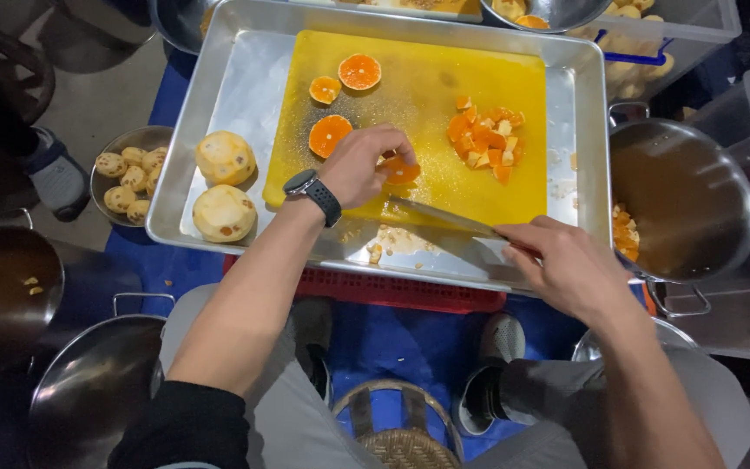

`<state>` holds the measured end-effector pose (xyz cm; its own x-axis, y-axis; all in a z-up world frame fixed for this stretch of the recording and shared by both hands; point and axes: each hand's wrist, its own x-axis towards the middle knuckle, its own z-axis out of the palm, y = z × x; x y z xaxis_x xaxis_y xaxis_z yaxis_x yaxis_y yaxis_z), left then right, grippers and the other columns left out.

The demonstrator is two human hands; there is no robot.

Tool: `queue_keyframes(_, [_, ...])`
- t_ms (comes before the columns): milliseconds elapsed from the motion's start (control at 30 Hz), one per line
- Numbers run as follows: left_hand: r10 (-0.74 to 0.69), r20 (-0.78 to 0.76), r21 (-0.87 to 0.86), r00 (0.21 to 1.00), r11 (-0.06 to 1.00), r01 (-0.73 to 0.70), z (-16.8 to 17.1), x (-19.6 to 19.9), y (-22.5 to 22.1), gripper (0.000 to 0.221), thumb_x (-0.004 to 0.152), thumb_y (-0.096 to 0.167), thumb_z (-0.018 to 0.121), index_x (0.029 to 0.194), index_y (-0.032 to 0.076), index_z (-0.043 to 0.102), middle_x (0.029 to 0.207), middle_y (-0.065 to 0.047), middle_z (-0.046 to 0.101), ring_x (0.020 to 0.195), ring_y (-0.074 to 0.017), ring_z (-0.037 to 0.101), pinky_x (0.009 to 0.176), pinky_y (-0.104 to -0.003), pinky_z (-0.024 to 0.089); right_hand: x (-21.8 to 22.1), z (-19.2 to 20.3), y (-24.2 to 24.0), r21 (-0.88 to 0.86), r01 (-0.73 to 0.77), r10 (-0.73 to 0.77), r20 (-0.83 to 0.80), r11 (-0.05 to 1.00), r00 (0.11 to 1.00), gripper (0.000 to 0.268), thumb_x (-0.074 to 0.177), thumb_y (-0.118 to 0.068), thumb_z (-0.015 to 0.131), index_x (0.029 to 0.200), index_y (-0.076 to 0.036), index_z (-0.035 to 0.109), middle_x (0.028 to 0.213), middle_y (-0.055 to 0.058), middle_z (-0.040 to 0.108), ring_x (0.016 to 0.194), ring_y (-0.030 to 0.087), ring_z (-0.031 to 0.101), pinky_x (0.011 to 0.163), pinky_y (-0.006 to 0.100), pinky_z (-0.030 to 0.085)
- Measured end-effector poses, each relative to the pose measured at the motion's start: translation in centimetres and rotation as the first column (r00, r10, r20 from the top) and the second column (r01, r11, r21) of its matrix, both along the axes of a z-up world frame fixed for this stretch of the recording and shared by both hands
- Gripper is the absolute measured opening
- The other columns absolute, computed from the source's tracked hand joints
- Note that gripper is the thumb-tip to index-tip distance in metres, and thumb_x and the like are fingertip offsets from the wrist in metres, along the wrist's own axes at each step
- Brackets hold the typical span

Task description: Peeling and dicing oranges on a cutting board in a food preparation environment.

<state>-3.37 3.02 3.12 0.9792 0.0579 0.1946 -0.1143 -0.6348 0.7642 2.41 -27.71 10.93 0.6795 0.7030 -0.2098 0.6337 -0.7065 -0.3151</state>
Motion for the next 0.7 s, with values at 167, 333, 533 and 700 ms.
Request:
queue_keyframes(167, [0.039, 0.057, 0.003, 0.998, 0.999, -0.039, -0.2, 0.4, 0.5, 0.035, 0.083, -0.015, 0.069, 0.101, 0.014, 0.070, 0.107, -0.009, 0.069, 0.105, -0.0330, 0.069, 0.088, -0.045, 0.062, 0.5, -0.3, 0.4, -0.007, 0.011, -0.011, 0.001, 1.000, 1.000, 0.031, 0.099, -0.031, 0.062, 0.125, -0.021, 0.075, 0.091, 0.014, 0.074, 0.086, 0.035, 0.075, 0.074, 0.046, 0.059])
queue_keyframes(333, [0.165, 0.086, -0.087, 0.983, 0.984, -0.157, 0.9, 0.1, 1.6, 0.034, 0.086, -0.011, 0.070, 0.110, 0.014, 0.070, 0.111, -0.011, 0.066, 0.108, -0.0315, 0.068, 0.087, -0.040, 0.062, -1.4, 1.7, 1.1, -0.076, -0.008, -0.002, -0.123, 0.997, 0.992, 0.031, 0.096, -0.026, 0.062, 0.123, -0.024, 0.078, 0.092, 0.012, 0.078, 0.087, 0.031, 0.076, 0.079, 0.042, 0.060])
queue_keyframes(533, [0.246, 0.096, -0.184, 0.964, 0.957, -0.226, 0.8, 0.0, 1.7, 0.035, 0.087, -0.011, 0.073, 0.115, 0.011, 0.069, 0.114, -0.015, 0.063, 0.111, -0.0353, 0.067, 0.093, -0.043, 0.061, -1.2, 0.7, 0.6, -0.069, 0.007, -0.014, -0.106, 0.998, 0.994, 0.031, 0.097, -0.026, 0.062, 0.125, -0.019, 0.076, 0.093, 0.016, 0.077, 0.085, 0.034, 0.075, 0.078, 0.044, 0.060])
queue_keyframes(700, [0.276, 0.054, -0.220, 0.960, 0.941, -0.258, 0.5, 0.4, 0.3, 0.038, 0.085, -0.009, 0.077, 0.118, 0.009, 0.068, 0.115, -0.017, 0.063, 0.112, -0.0378, 0.067, 0.096, -0.047, 0.060, -2.4, 3.4, 0.4, -0.144, 0.006, -0.036, -0.209, 0.990, 0.977, 0.031, 0.095, -0.024, 0.063, 0.122, -0.022, 0.079, 0.094, 0.013, 0.081, 0.085, 0.031, 0.077, 0.080, 0.041, 0.061])
